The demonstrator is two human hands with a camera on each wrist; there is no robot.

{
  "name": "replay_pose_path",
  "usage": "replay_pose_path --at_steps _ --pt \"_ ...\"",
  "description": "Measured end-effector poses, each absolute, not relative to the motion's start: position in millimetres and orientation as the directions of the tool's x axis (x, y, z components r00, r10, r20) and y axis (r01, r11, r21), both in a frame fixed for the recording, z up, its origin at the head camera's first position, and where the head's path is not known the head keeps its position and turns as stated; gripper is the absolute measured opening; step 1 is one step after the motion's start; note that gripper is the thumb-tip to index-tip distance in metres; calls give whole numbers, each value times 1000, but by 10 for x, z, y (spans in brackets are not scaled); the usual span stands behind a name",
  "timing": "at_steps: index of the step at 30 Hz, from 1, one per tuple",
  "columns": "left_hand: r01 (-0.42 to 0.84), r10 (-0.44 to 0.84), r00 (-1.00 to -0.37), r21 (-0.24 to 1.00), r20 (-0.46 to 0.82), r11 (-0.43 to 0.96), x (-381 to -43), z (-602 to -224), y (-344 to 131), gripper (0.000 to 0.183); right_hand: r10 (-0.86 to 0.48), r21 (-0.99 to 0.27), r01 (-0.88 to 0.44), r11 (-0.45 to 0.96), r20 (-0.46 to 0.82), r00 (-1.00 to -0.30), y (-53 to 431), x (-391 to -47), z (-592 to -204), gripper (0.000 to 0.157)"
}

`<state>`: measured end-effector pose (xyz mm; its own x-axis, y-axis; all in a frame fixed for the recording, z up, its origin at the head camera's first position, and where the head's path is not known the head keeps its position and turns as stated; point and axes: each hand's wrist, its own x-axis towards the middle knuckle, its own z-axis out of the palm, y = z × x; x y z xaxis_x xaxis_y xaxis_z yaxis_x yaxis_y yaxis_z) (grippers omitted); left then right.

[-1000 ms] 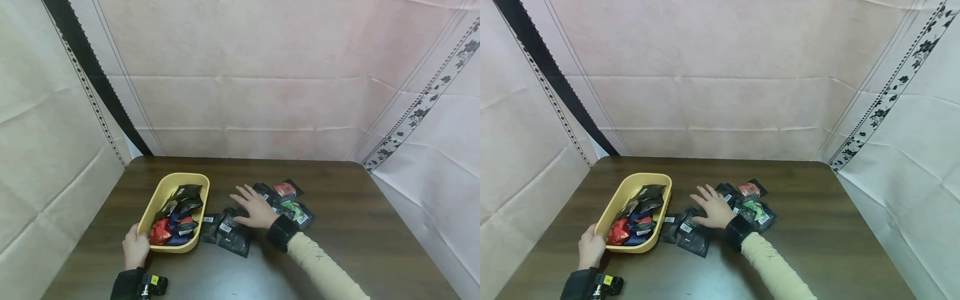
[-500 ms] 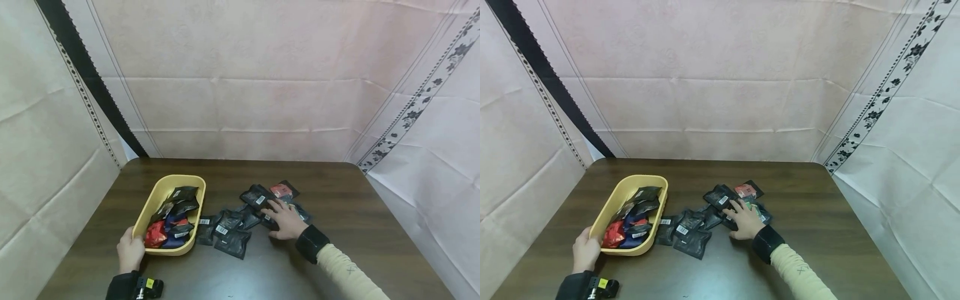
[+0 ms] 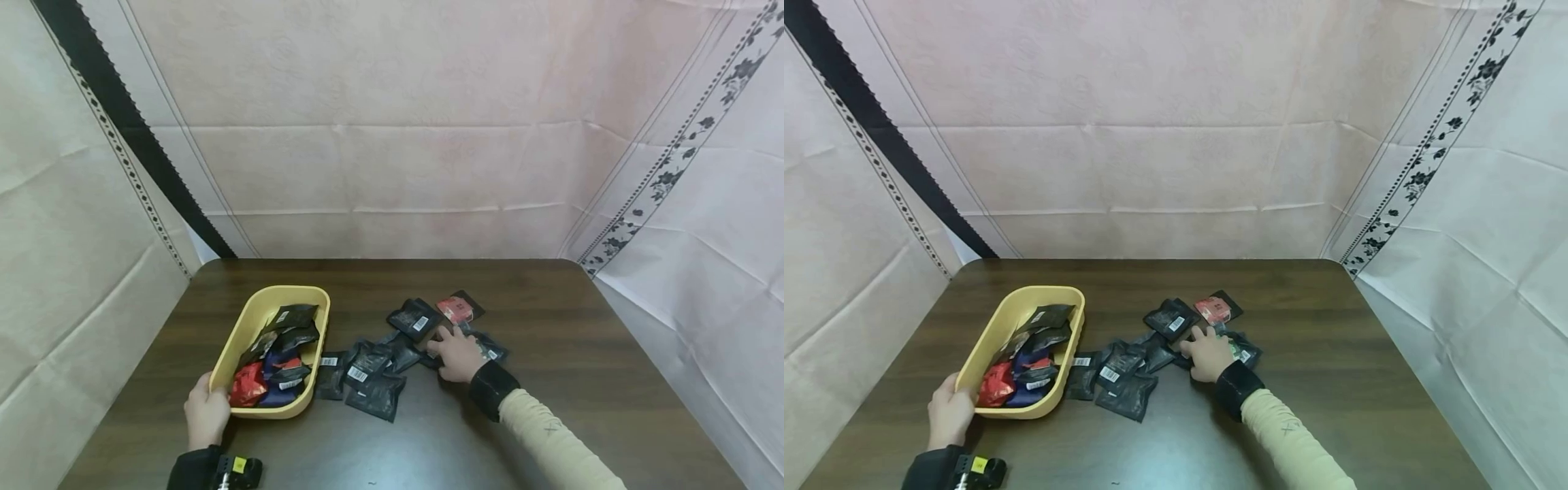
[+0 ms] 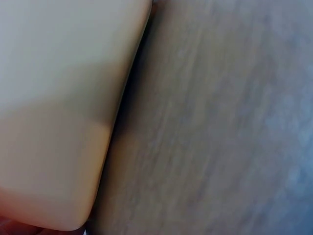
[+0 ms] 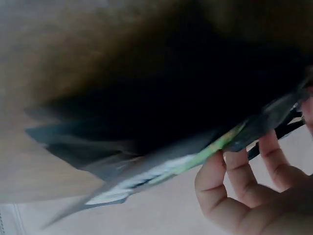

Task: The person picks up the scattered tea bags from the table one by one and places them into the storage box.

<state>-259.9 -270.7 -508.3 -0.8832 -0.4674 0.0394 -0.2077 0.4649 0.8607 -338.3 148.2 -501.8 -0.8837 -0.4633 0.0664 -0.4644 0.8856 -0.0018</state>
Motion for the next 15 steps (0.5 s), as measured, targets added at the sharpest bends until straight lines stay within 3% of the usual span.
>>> replay_pose_path --at_steps 6,10,15 --pt "-224 -468 -884 866 13 447 -2593 -5089 -2715 40 -498 -52 -505 862 112 -860 1469 -3483 -5077 15" --pt "-226 -458 -889 869 1 441 -2592 -5078 -2709 41 -519 -174 -539 824 149 -842 1485 -3528 -5029 27" --pt "-226 -456 -890 869 0 440 -2594 -5071 -2715 40 -436 -347 -507 789 265 -860 1506 -3513 -4858 35"
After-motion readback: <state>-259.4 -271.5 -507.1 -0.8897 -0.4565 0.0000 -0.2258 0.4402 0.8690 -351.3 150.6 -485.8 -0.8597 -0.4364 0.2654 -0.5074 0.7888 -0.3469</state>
